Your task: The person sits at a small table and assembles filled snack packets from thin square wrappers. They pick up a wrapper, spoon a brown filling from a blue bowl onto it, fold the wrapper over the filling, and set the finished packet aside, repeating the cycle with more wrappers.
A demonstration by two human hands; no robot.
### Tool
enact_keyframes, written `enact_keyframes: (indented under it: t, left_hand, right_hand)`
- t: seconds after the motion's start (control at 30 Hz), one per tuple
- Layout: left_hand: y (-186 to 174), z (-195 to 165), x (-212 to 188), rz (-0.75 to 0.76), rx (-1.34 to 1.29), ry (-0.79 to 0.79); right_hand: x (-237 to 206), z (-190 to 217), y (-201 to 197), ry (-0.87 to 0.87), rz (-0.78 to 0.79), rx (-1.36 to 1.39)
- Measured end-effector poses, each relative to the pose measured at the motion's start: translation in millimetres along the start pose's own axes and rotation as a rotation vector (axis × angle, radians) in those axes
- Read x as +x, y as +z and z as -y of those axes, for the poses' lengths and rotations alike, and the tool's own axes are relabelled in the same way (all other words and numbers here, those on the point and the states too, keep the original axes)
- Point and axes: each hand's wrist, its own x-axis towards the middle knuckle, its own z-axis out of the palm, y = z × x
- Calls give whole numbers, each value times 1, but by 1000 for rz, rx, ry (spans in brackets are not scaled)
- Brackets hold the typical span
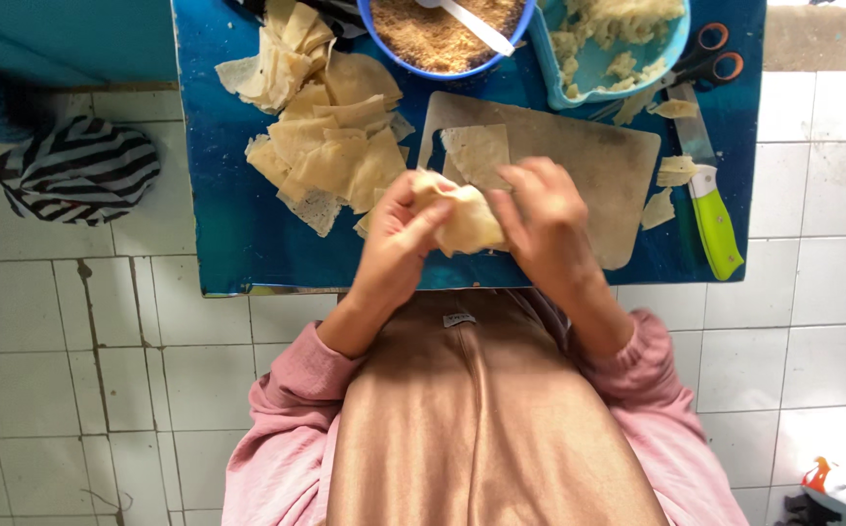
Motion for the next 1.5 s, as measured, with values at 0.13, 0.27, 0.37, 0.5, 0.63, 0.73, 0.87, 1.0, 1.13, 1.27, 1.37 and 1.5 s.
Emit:
enact_keyframes:
  t: [0.13, 0.27, 0.37, 0.5, 0.63, 0.73, 0.87, 1.0, 1.13, 1.27, 1.37, 1.5]
  left_hand:
    - [-3, -17, 0, -27, 31, 123]
    - [-6, -26, -1, -57, 37, 105]
    - [-7, -22, 4, -56, 77, 87]
    - [1, -8, 11, 3, 118, 68]
    - [19, 7, 21, 48, 206, 73]
    - [28, 10, 22, -28, 563, 228]
    - [34, 11, 25, -147, 1200, 434]
    - [41, 15, 37, -151, 1403, 469]
    - [39, 10, 44, -174, 1468, 522]
    - [32, -1, 40, -275, 1559, 396]
    - [31, -1, 40, -267, 1611, 374]
    - [31, 6, 48, -246, 1694, 358]
  right_hand:
    - [22, -16, -5, -362, 218, -412]
    - [42, -20, -27, -571, 357, -644]
    - [39, -24, -48, -554, 264, -519]
    - [17, -31, -43, -278, 138, -82]
    - [1, -42, -23, 285, 233, 711]
    - [1, -49, -16, 430, 198, 816]
    - [4, -48, -21, 310, 65, 380]
    - [16, -40, -20, -138, -24, -75]
    - [26, -39, -23, -221, 7, -222]
    - [26, -47, -28, -152, -4, -220]
    - [27, -53, -27, -104, 46, -243]
    - [27, -56, -23, -57, 43, -228]
